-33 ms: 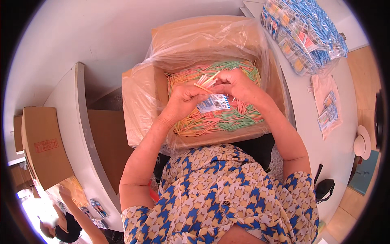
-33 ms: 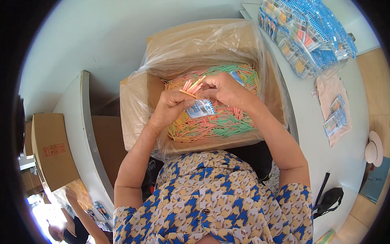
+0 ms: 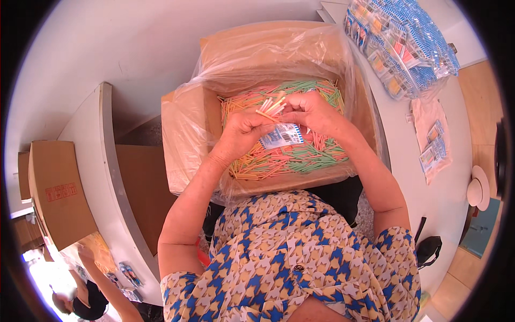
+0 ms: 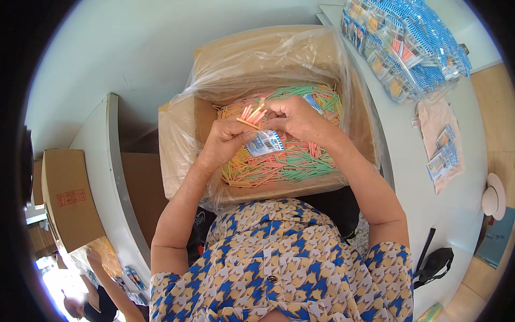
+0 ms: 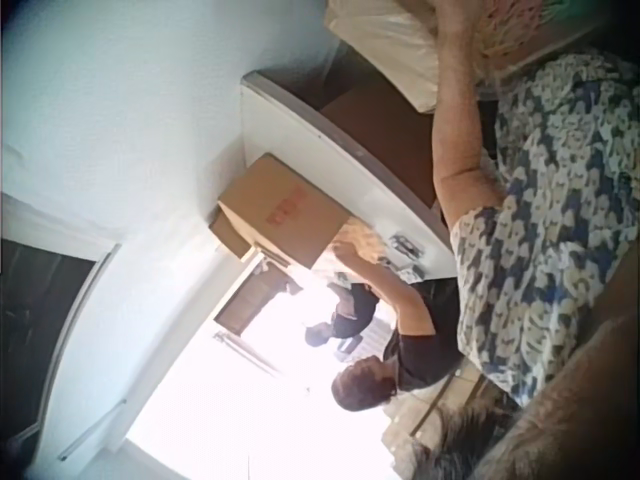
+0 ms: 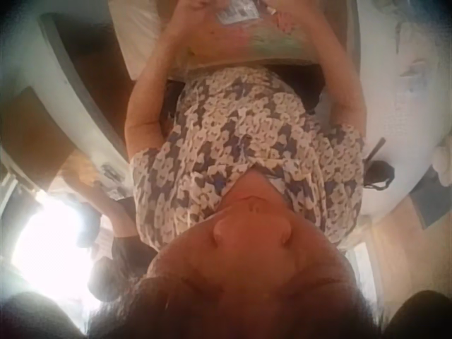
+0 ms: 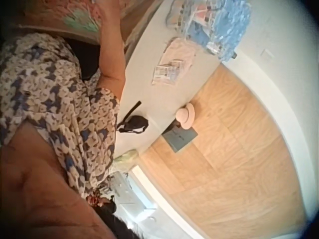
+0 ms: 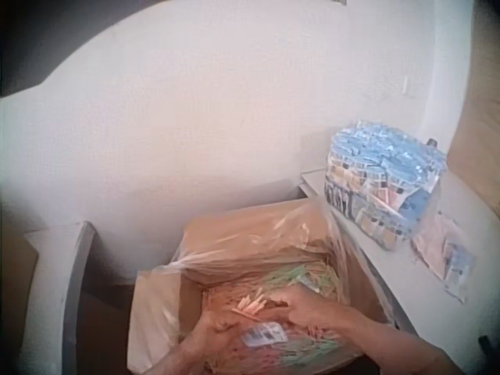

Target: Packaging small plastic packets into a box and organizing blue packets on a table.

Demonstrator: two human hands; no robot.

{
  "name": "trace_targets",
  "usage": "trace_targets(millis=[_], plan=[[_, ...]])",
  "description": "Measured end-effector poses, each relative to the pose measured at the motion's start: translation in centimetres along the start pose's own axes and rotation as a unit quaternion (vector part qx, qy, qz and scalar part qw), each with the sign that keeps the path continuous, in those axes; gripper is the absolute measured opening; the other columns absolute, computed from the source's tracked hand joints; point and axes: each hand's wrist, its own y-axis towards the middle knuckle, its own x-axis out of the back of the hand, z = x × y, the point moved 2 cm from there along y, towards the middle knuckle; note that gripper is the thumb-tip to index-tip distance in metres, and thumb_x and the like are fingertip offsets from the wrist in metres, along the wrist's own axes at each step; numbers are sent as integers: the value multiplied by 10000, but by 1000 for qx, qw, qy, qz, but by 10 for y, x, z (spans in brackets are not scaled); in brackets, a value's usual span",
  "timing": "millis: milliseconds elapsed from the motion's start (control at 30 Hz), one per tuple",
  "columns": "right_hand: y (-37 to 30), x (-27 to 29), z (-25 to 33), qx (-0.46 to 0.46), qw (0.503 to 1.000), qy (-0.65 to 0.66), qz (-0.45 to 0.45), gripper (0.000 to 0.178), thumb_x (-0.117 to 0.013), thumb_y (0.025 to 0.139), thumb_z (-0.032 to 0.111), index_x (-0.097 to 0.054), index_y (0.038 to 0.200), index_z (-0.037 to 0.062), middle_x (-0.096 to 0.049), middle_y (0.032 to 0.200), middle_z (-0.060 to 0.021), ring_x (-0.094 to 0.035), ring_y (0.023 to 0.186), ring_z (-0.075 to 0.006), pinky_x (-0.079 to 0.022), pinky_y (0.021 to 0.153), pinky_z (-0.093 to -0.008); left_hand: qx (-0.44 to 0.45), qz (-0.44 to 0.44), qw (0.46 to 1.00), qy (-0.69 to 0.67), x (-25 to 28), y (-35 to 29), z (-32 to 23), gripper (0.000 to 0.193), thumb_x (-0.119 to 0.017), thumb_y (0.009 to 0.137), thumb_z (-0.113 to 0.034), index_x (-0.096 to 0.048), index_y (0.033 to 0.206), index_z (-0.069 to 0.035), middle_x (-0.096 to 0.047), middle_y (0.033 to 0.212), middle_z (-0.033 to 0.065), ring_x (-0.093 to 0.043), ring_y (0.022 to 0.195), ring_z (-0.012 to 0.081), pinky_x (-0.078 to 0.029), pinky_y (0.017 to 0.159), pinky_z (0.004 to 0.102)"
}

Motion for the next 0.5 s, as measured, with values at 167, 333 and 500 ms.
trace_targets(millis=[167, 333, 500], plan=[[5, -8, -16, 84, 994, -53, -41, 154, -655, 837, 48, -652, 978, -13, -640, 747, -8, -566, 681, -40, -471, 607, -218, 20, 6, 1000, -2, -4, 2, 7, 97, -647, 838, -1, -683, 924, 25, -631, 799, 22, -557, 746, 68, -467, 665, 228], [3, -8, -13, 59, 982, 68, -167, 197, -635, 836, 14, -644, 1029, -28, -648, 823, -22, -582, 715, -74, -483, 665, -232, 22, -20, 1000, -2, -1, -2, 13, 95, -647, 843, -12, -686, 924, 20, -635, 788, 10, -561, 738, 63, -468, 660, 215], [5, -21, -32, 62, 951, 239, -185, 207, -614, 844, -21, -640, 1049, -32, -663, 896, -71, -616, 789, -102, -500, 685, -236, 37, -40, 998, -36, -3, -1, 11, 91, -646, 848, -22, -688, 919, 18, -644, 784, 13, -570, 736, 63, -477, 659, 218]])
